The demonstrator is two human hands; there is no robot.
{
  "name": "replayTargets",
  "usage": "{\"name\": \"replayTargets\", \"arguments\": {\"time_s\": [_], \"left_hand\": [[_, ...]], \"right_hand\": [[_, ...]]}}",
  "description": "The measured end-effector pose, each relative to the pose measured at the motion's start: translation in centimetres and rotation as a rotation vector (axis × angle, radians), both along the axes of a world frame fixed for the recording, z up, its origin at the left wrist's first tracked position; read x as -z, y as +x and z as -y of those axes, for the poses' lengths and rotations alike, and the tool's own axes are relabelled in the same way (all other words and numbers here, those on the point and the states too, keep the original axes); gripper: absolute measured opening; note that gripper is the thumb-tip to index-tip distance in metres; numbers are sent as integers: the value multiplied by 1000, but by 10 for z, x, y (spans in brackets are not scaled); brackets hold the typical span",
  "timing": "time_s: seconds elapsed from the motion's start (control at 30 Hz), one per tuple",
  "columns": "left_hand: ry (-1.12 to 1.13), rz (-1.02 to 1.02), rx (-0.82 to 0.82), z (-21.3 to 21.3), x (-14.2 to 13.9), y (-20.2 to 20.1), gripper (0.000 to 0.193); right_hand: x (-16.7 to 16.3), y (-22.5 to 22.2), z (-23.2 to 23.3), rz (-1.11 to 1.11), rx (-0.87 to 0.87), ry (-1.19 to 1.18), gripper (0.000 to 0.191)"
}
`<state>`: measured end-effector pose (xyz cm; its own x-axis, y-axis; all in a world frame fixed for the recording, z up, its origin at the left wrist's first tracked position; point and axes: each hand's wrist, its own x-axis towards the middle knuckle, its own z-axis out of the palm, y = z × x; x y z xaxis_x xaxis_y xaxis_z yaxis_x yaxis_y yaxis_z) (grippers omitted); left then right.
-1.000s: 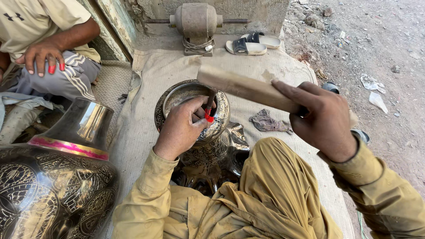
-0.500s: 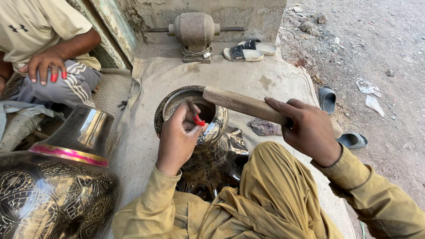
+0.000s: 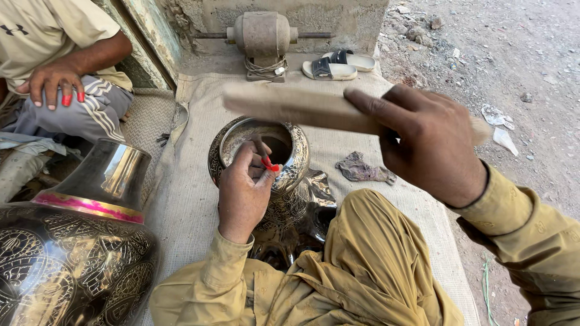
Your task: The person sits on a sack and uses a chisel and wooden mallet to engrave a decorative pattern around the rim of a metal pot. They repeatedly tap the chisel to create indentations, occasionally rotating the pot to continue the pattern.
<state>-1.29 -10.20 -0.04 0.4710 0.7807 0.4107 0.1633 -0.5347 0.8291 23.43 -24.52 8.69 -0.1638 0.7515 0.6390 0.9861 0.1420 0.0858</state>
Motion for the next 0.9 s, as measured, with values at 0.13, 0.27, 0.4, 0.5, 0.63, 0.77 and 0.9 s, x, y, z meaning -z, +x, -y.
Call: {"name": "replayTargets", "arguments": {"time_s": [0.13, 0.27, 0.4, 0.5, 0.63, 0.77, 0.9], "left_hand": [[-34, -23, -39, 1, 1, -2, 28], [-38, -4, -62, 0, 1, -5, 27], [-42, 134, -71, 5, 7, -7, 26], [-30, 202, -57, 9, 14, -5, 25], [-37, 219, -101, 11, 21, -5, 25], [-23, 260, -111, 14, 25, -6, 25], [-52, 279, -135, 15, 29, -5, 25]], "right_hand": [[-14, -15, -6, -69, -65, -65, 55], [-26, -30, -10, 245, 92, -45, 52], [-35, -42, -10, 331, 106, -70, 51], [-41, -50, -7, 290, 73, -13, 55], [-51, -63, -7, 503, 82, -54, 51], [-53, -76, -5, 429, 48, -3, 56], [-49, -80, -2, 500, 67, 68, 52]]}}
